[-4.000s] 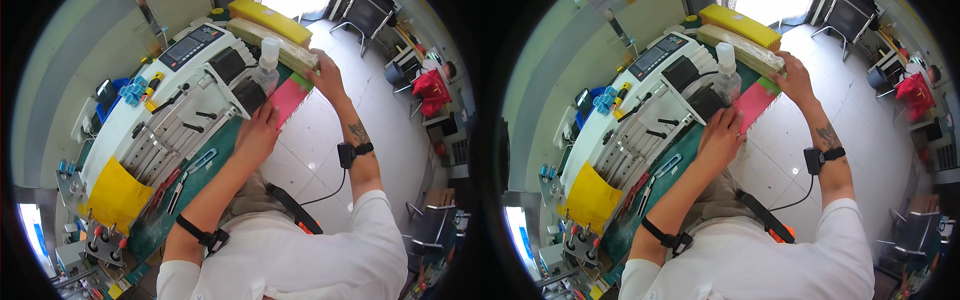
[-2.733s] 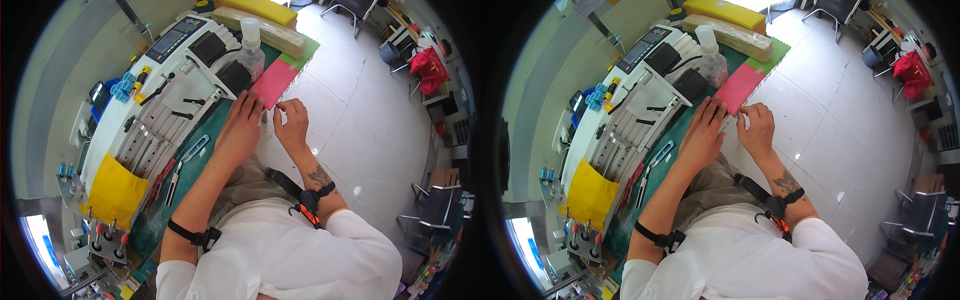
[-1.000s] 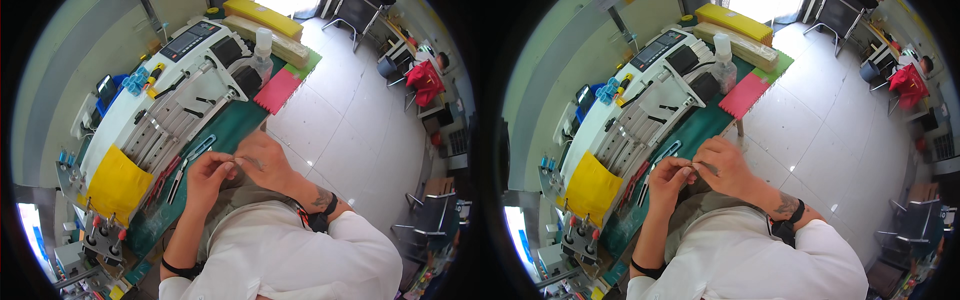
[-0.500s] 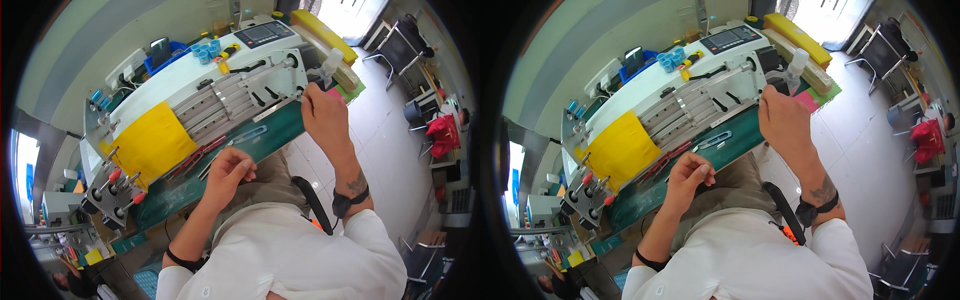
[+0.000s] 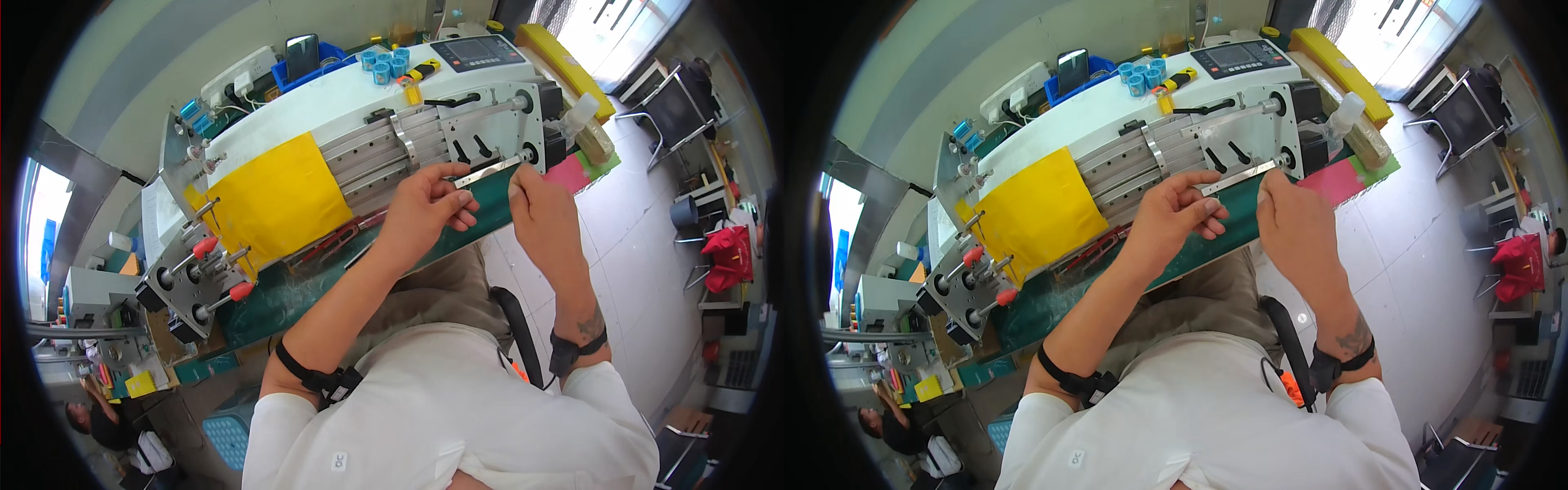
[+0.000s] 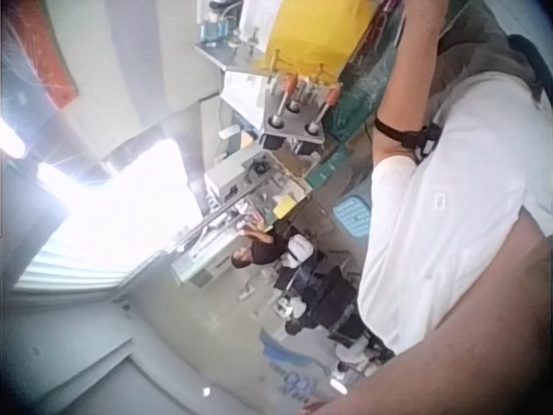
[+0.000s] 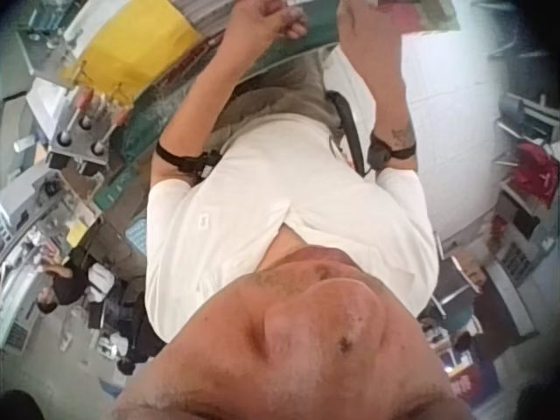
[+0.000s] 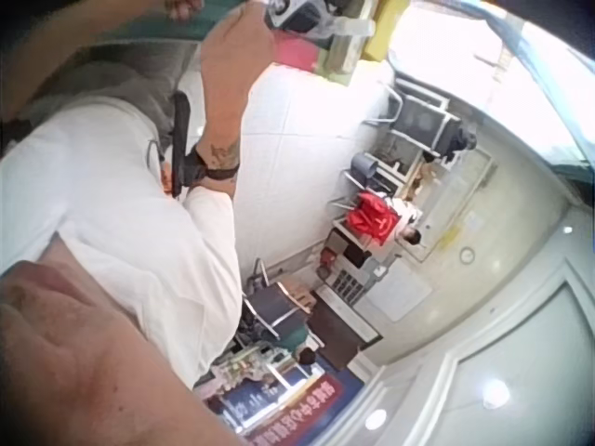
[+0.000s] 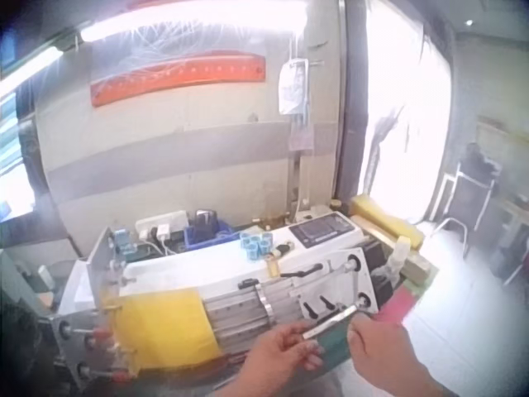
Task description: The person assembles small mechanical or electrical components using wires, glue from a bottle, and an assembly machine.
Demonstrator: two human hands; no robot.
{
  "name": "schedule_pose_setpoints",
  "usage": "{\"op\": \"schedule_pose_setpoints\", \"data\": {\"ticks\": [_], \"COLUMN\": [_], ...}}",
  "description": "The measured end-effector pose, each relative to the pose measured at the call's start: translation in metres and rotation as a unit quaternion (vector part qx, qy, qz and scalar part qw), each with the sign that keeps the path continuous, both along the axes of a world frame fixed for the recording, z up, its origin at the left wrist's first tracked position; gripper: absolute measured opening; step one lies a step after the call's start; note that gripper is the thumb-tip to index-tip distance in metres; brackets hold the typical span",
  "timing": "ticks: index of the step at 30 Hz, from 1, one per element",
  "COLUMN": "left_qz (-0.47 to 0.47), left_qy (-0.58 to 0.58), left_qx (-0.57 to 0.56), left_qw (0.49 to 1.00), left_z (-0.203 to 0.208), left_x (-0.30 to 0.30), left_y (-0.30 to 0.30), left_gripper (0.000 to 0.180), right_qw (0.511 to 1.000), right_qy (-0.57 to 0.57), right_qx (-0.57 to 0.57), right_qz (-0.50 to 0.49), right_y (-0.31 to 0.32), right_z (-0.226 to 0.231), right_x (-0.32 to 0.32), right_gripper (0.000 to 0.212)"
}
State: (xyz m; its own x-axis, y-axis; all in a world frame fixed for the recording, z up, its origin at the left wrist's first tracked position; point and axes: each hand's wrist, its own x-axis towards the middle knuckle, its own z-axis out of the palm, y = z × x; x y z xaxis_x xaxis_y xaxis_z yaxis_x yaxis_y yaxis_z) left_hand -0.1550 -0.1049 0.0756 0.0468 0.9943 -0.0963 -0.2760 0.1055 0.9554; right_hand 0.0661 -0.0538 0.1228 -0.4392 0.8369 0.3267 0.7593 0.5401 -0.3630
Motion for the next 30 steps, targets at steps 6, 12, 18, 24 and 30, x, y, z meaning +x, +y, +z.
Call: {"op": "schedule_pose_setpoints", "data": {"ticks": [6,12,18,24,30], "left_qz": [-0.067,-0.232,0.098,0.254,0.362], "left_qy": [-0.021,-0.045,-0.416,-0.368,-0.275], "left_qx": [-0.073,-0.004,0.240,0.114,0.005], "left_qw": [0.995,0.972,0.872,0.887,0.891], "left_z": [0.010,0.010,-0.050,-0.025,-0.010], "left_x": [-0.036,-0.090,-0.085,-0.070,-0.079], "left_y": [-0.020,-0.117,-0.223,-0.258,-0.236], "left_gripper": [0.046,0.034,0.065,0.079,0.066], "right_qw": [0.981,0.965,0.951,0.881,0.847], "right_qy": [0.154,0.203,0.195,0.102,0.073], "right_qx": [-0.116,-0.137,0.051,0.055,0.099], "right_qz": [0.028,0.092,0.235,0.459,0.518], "right_y": [-0.032,-0.027,-0.054,-0.114,-0.111], "right_z": [0.006,-0.004,0.005,-0.007,-0.011], "right_x": [-0.001,0.007,-0.077,-0.206,-0.251], "right_gripper": [0.011,0.009,0.003,0.023,0.021]}}
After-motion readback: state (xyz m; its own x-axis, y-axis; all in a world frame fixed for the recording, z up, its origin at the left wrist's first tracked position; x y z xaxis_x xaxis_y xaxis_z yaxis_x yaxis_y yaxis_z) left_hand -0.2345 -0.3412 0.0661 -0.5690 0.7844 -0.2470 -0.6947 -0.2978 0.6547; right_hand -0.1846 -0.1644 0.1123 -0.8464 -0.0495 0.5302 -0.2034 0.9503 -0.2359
